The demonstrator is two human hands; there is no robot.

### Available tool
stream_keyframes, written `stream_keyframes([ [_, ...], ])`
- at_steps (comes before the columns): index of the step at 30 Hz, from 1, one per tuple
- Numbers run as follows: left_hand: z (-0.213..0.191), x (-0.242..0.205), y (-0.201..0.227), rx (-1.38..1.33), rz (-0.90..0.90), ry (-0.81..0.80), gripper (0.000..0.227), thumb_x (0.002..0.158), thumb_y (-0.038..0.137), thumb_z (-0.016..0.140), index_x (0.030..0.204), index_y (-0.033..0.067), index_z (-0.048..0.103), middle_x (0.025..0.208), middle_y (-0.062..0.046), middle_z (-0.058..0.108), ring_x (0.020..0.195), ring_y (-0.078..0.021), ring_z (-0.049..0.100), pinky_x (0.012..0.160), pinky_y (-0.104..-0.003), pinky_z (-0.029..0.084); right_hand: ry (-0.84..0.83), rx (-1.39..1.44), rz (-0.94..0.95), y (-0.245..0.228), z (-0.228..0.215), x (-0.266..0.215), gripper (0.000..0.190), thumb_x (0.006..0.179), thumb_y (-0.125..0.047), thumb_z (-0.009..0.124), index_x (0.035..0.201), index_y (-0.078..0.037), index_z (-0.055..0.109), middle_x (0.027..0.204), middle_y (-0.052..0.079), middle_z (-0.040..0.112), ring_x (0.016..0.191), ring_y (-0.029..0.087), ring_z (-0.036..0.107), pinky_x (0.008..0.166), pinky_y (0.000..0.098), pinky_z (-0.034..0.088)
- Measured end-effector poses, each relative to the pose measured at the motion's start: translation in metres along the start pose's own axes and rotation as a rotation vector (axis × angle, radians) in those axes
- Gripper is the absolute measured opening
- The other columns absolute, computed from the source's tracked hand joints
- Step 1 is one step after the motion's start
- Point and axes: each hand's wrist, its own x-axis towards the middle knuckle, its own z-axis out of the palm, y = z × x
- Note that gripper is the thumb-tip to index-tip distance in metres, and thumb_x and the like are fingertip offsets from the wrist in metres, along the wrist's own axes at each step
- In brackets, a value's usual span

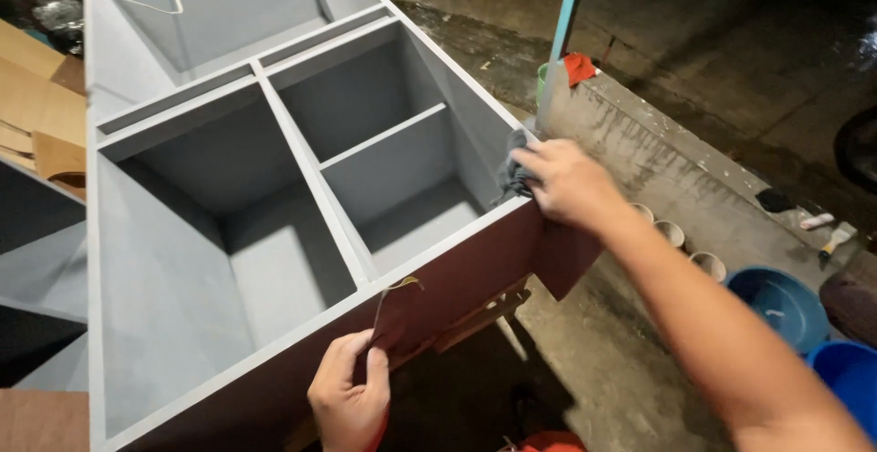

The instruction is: Sanding the edges and corners of a wooden cabinet frame and wiping away dust with a cloth.

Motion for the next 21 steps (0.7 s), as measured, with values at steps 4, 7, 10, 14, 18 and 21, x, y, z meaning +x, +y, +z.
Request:
stream_keyframes([
  [4,0.004,0.01,0.008,-0.037,0.077,-0.075,0.018,0.093,0.0,0.068,0.103,0.0076,0.081,0.096,-0.003,0.081,0.087,-0.0156,0.077,0.084,-0.028,0.061,0.15,0.194,-0.051,0.025,0.022,-0.013,0.048,0.093,-0.021,0.071,0.142,-0.023,0.073,0.154,0.008,0.068,0.135,0.034,0.063,0.106,0.0505,0.055],
  [7,0.008,0.011,0.005,-0.067,0.071,-0.113,0.015,0.097,0.003,0.069,0.103,0.008,0.081,0.096,-0.003,0.081,0.086,-0.0159,0.077,0.082,-0.029,0.061,0.151,0.14,0.039,0.039,0.022,-0.049,0.057,0.088,-0.018,0.067,0.145,-0.016,0.068,0.154,0.012,0.067,0.133,0.037,0.065,0.107,0.0509,0.053],
  [10,0.008,0.007,-0.005,-0.058,0.046,-0.123,0.016,0.096,0.003,0.069,0.103,0.0088,0.081,0.097,-0.003,0.081,0.087,-0.0149,0.077,0.084,-0.028,0.061,0.147,0.093,0.128,0.045,0.023,-0.094,0.033,0.088,-0.02,0.067,0.12,-0.019,0.072,0.106,0.012,0.07,0.101,0.041,0.069,0.084,0.0539,0.056],
  [14,0.007,0.007,-0.01,-0.064,0.025,-0.149,0.016,0.095,0.003,0.07,0.105,0.0085,0.082,0.098,-0.003,0.081,0.088,-0.015,0.077,0.084,-0.028,0.061,0.224,0.15,0.248,0.046,0.029,-0.155,0.04,0.085,-0.016,0.07,0.125,-0.019,0.075,0.106,0.014,0.072,0.102,0.039,0.069,0.089,0.05,0.055],
  [18,0.012,0.007,-0.017,-0.099,0.043,-0.177,0.017,0.096,0.004,0.069,0.106,0.0078,0.082,0.099,-0.004,0.081,0.089,-0.0152,0.077,0.084,-0.028,0.062,-0.092,0.077,0.422,0.04,0.026,-0.198,0.034,0.082,-0.021,0.065,0.111,-0.027,0.082,0.114,0.006,0.079,0.108,0.033,0.074,0.094,0.0469,0.058],
  [21,0.011,0.007,-0.014,-0.124,0.048,-0.207,0.015,0.096,0.005,0.07,0.105,0.0068,0.082,0.098,-0.005,0.082,0.087,-0.0158,0.078,0.083,-0.028,0.062,-0.303,0.053,0.613,0.038,0.051,-0.216,0.028,0.088,-0.039,0.067,0.11,-0.035,0.083,0.112,0.004,0.084,0.106,0.031,0.079,0.093,0.0437,0.062],
])
